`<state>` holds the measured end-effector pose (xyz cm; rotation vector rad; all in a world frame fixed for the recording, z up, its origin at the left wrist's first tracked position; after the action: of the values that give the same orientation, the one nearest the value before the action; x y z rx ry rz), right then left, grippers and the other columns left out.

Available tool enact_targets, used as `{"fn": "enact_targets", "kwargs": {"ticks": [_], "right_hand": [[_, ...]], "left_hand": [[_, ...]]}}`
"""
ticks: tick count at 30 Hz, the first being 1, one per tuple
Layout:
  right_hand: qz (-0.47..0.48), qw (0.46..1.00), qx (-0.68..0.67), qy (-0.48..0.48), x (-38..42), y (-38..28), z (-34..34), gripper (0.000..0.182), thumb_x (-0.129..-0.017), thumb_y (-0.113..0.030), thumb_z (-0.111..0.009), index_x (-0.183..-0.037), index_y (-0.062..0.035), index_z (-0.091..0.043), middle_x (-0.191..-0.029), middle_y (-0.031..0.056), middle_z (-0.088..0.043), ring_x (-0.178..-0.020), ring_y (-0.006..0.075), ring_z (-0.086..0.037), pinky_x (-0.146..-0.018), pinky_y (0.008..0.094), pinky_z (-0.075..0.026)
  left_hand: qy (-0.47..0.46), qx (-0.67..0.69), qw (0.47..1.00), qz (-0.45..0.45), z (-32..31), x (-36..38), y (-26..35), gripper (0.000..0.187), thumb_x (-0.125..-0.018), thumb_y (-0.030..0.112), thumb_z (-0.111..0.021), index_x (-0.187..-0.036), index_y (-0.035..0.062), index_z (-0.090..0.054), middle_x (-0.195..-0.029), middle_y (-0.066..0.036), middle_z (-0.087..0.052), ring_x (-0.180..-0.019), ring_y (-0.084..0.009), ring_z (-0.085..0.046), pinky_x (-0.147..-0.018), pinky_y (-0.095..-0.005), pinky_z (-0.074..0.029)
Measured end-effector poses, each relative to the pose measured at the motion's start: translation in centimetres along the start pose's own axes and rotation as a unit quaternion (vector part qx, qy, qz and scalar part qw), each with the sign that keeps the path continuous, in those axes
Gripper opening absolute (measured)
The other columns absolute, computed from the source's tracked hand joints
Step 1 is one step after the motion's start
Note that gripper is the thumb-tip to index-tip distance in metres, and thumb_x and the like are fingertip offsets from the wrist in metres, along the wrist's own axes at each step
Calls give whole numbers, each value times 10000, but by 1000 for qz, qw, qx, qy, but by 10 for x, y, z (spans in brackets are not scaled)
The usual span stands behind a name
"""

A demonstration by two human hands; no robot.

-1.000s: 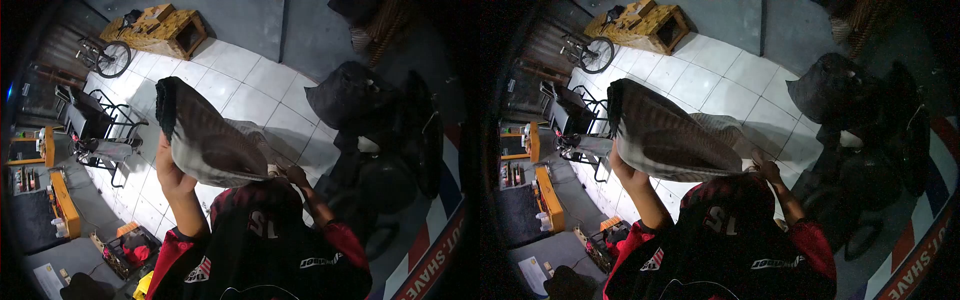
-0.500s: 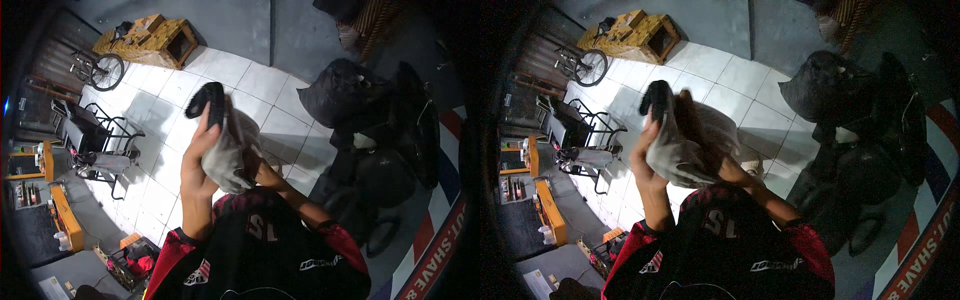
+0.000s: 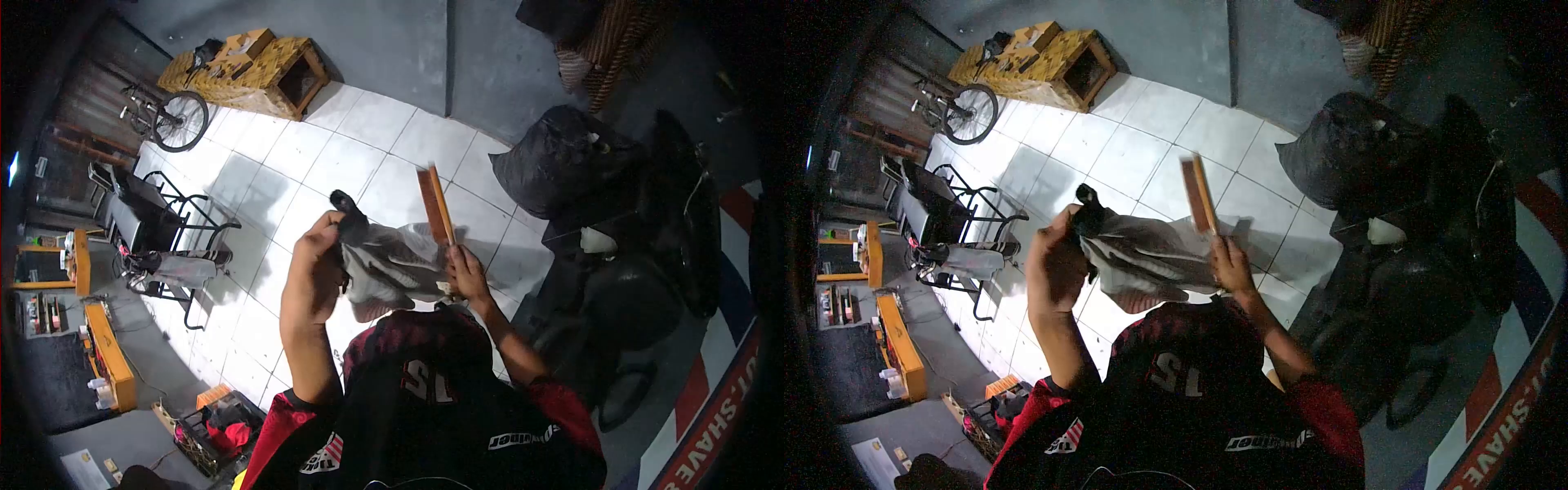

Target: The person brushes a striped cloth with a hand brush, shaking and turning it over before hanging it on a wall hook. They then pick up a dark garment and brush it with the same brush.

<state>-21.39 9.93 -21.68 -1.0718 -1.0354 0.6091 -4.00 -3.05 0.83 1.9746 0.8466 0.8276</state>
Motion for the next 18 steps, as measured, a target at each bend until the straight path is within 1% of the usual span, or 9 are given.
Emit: {"fn": "enact_targets", "kwargs": {"ticks": [1,3,5,7,8,11,12,16,18], "right_hand": [[-93,977,-189,-42,12,-28,-10,292,-899,-299,-430,-908,-31,-546,-756,82,-551,-584,212,-522,-537,339,-427],[24,980,-133,-145,28,-48,-26,287,-900,-290,-432,-966,-27,-525,-737,72,-527,-605,205,-515,-542,331,-413],[253,961,30,-109,37,-56,-44,276,-891,-261,-445,-1011,-21,-509,-731,77,-516,-619,205,-513,-558,324,-415],[541,786,287,78,41,-53,-64,262,-875,-211,-468,-1043,-12,-498,-737,98,-521,-628,211,-514,-586,317,-432],[257,959,42,-108,30,-41,-65,308,-804,-171,-536,-1056,3,-515,-810,175,-562,-664,227,-553,-618,340,-455],[270,908,300,-116,-16,85,-52,276,-883,-253,-418,-967,-22,-544,-827,205,-555,-707,374,-572,-634,434,-440],[238,898,345,-130,-20,107,-41,277,-884,-254,-417,-972,-24,-545,-821,207,-558,-716,373,-574,-634,434,-440],[110,829,518,-181,-34,175,7,282,-885,-259,-415,-989,-35,-552,-800,217,-569,-753,371,-581,-635,434,-439],[57,825,538,-165,-35,185,18,284,-886,-262,-414,-987,-37,-554,-765,214,-569,-752,365,-584,-633,430,-440]], "left_hand": [[12,-44,999,-17,-3,-2,-6,91,-816,91,-510,-866,16,-517,-794,-31,-548,-688,-79,-491,-601,-196,-373],[34,-253,962,-92,-12,1,-6,192,-799,134,-633,-741,40,-476,-606,54,-454,-546,-7,-369,-469,-175,-286],[29,-276,952,-126,-20,2,-3,197,-822,138,-607,-734,40,-460,-582,60,-427,-542,-7,-350,-473,-168,-279],[24,-293,944,-153,-26,7,8,186,-822,115,-595,-740,43,-445,-620,46,-427,-563,-15,-361,-486,-172,-288],[23,-302,939,-166,-27,11,13,181,-823,103,-589,-743,45,-437,-639,38,-428,-574,-20,-367,-493,-174,-292],[-8,-239,925,-294,-23,19,25,122,-851,86,-525,-826,55,-410,-760,5,-437,-640,-63,-380,-566,-197,-305],[15,-166,942,-291,-20,22,27,180,-815,71,-558,-767,56,-386,-792,-13,-409,-668,-57,-381,-563,-182,-298],[48,-192,922,-334,-1,20,35,175,-853,118,-543,-784,50,-398,-737,14,-383,-651,-50,-316,-566,-195,-266],[62,-265,923,-273,9,21,35,193,-859,135,-544,-954,10,-433,-797,-6,-440,-668,-68,-376,-591,-198,-311]]}}
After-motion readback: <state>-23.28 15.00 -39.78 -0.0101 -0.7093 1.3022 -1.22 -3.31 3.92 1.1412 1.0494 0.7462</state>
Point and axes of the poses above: each hand's wrist, its own x-axis away from the middle knuckle, its own z-axis out of the back of the hand, y = z × x, the point moved 2 cm from there along -x, towards the middle knuckle
